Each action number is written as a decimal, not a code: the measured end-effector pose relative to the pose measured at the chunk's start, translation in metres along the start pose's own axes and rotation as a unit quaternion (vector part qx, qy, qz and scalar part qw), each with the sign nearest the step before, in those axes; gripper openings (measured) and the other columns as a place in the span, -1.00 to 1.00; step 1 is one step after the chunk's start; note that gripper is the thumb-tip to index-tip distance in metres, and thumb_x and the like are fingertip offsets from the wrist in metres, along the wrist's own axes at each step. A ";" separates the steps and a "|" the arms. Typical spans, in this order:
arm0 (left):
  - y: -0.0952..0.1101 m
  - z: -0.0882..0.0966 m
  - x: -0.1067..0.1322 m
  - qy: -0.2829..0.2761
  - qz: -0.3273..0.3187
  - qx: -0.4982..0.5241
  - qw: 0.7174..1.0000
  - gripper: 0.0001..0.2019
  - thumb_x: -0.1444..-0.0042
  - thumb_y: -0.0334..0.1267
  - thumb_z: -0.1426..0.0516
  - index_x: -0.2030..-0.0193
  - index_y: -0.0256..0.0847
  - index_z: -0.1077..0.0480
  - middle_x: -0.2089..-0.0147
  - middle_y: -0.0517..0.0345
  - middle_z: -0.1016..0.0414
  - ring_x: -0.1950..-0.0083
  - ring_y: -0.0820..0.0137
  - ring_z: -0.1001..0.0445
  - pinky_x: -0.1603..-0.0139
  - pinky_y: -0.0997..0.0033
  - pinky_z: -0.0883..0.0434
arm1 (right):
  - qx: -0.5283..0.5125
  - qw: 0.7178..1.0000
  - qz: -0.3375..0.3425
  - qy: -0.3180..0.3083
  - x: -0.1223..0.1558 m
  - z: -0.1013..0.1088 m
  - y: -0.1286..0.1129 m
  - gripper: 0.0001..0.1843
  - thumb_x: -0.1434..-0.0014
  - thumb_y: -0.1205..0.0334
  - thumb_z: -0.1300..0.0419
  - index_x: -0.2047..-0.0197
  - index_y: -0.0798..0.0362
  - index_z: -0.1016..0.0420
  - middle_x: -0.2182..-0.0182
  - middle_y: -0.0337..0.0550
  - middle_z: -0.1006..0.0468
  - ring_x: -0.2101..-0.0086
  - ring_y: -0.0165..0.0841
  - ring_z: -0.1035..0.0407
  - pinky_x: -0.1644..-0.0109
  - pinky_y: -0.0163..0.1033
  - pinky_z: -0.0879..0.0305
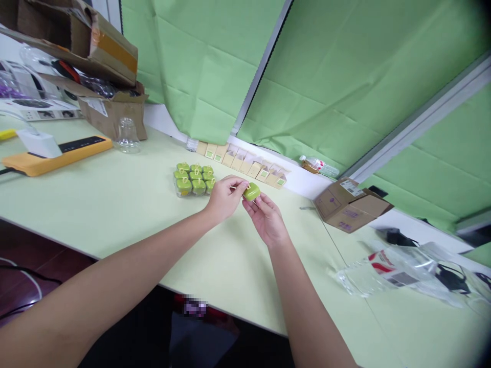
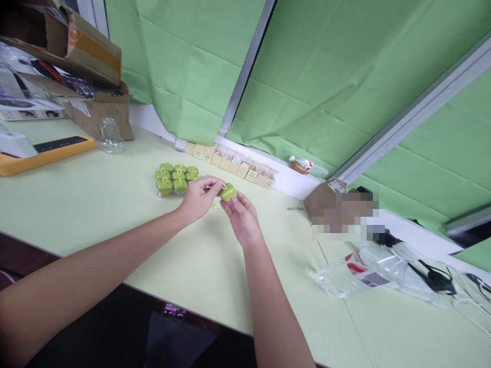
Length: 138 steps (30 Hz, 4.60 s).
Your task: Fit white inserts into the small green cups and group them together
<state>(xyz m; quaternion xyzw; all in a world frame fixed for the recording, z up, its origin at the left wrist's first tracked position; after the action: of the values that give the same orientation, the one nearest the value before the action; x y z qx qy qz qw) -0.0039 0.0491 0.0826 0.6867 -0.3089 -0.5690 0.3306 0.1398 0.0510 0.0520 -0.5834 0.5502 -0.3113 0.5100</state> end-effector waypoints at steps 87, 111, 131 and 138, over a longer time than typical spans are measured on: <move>-0.021 -0.031 0.018 -0.152 -0.037 -0.167 0.973 -0.69 -0.03 -0.12 -0.26 0.09 -0.17 -0.50 0.09 0.06 -0.57 0.09 0.28 -0.51 0.09 0.32 -0.43 | 0.018 0.979 -0.142 0.144 -0.002 0.052 0.045 -0.84 -0.15 0.13 -0.19 0.29 0.05 -0.46 0.52 -0.21 -0.55 0.47 -0.34 -0.47 0.25 -0.19 -0.51; -0.030 -0.031 0.021 -0.184 -0.045 -0.188 0.964 -0.66 -0.02 -0.16 -0.25 0.04 -0.19 -0.49 0.06 0.01 -0.56 0.10 0.27 -0.51 0.07 0.31 -0.43 | 0.050 0.977 -0.158 0.137 -0.004 0.055 0.055 -0.82 -0.14 0.13 -0.22 0.28 0.06 -0.49 0.49 -0.23 -0.53 0.48 -0.36 -0.46 0.35 -0.25 -0.48; -0.031 -0.036 0.027 -0.201 -0.044 -0.192 0.960 -0.73 -0.03 -0.22 -0.22 0.11 -0.19 -0.52 0.15 0.07 -0.57 0.16 0.30 -0.51 0.12 0.32 -0.45 | 0.039 0.989 -0.124 0.073 -0.001 0.034 0.043 -0.86 -0.13 0.22 -0.23 0.29 0.12 -0.55 0.34 -0.12 -0.62 0.33 -0.37 -0.49 0.14 -0.22 -0.51; -0.031 -0.038 0.028 -0.208 -0.042 -0.201 0.956 -0.75 -0.04 -0.22 -0.21 0.12 -0.20 -0.52 0.16 0.09 -0.57 0.17 0.32 -0.51 0.11 0.35 -0.46 | 0.049 0.987 -0.137 0.063 -0.001 0.033 0.044 -0.84 -0.15 0.19 -0.25 0.29 0.11 -0.54 0.32 -0.11 -0.63 0.30 -0.36 -0.50 0.09 -0.23 -0.51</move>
<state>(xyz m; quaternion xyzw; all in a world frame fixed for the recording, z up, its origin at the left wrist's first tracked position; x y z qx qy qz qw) 0.0392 0.0493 0.0464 0.4848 -0.2212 -0.7629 0.3660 0.1557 0.0662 0.0015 -0.6071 0.4798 -0.4411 0.4546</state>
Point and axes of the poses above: each hand's wrist, its own x-axis away from the middle knuckle, its own z-axis out of the back of the hand, y = z × x, the point moved 9 cm from there along -x, towards the middle knuckle
